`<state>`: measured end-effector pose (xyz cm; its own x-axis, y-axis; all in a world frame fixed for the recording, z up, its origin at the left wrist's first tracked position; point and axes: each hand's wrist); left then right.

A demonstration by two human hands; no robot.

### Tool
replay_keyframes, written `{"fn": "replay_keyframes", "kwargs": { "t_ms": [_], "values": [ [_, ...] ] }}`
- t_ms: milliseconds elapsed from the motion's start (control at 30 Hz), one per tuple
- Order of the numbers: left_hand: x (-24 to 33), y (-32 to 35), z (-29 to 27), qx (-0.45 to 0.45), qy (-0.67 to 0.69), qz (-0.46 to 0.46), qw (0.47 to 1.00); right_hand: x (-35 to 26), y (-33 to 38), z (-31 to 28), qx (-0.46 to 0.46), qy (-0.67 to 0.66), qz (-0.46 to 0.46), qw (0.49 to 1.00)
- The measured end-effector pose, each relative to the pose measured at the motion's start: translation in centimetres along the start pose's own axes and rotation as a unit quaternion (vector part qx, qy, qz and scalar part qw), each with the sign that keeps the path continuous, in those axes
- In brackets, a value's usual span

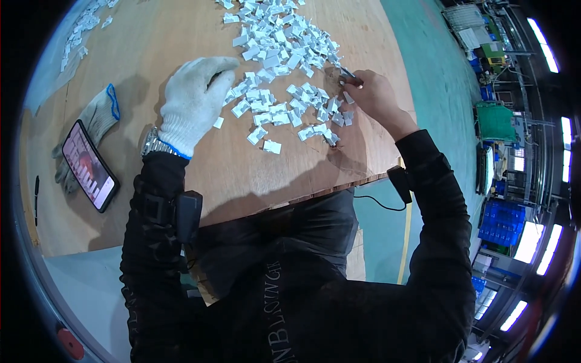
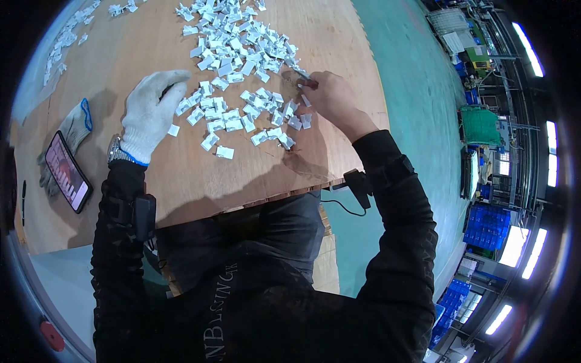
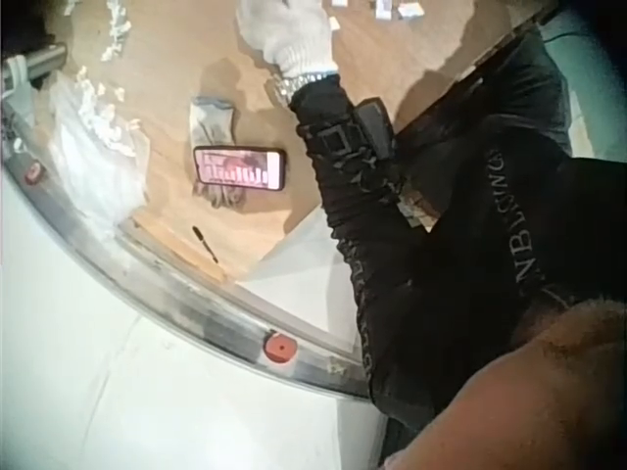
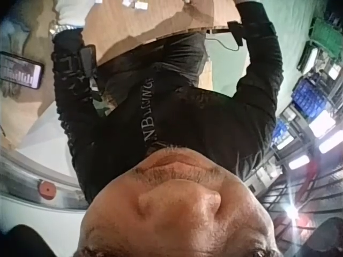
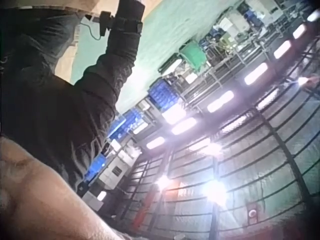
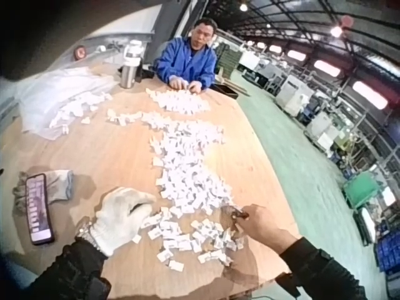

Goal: The person picks up white plastic pieces one at a time, scrapes them with a small blade, and places them into a pile before dropping them into a black bin.

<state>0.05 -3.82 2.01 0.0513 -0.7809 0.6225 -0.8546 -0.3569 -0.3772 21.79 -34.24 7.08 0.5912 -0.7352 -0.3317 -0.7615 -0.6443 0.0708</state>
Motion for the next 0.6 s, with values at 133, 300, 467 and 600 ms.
{"fn": "replay_keyframes", "kwargs": {
  "t_ms": [133, 300, 467, 600],
  "values": [
    [-0.1, 0.1, 0.1, 0.002, -0.004, -0.003, 1.000, -0.5, -0.2, -1.8, -0.028, 0.044, 0.078, 0.996],
    [0.1, -0.1, 0.1, -0.001, 0.001, -0.013, 1.000, 0.7, -0.8, -1.5, 0.054, 0.003, 0.019, 0.998],
    [0.1, 0.0, 0.2, 0.007, 0.009, -0.012, 1.000, 1.5, -1.5, -1.1, -0.012, 0.049, 0.000, 0.999],
    [0.1, 0.0, 0.1, 0.004, 0.006, -0.020, 1.000, 0.9, -1.1, -1.6, 0.002, -0.011, 0.026, 1.000]
  ]
}}
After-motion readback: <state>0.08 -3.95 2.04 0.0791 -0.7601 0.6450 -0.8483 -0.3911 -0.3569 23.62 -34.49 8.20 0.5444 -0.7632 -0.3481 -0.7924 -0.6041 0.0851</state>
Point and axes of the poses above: each hand's wrist, its own y-axis away from the middle knuckle, its own z-axis out of the palm, x = y × z, and after that the axes turned 9 degrees about -y, right-handed
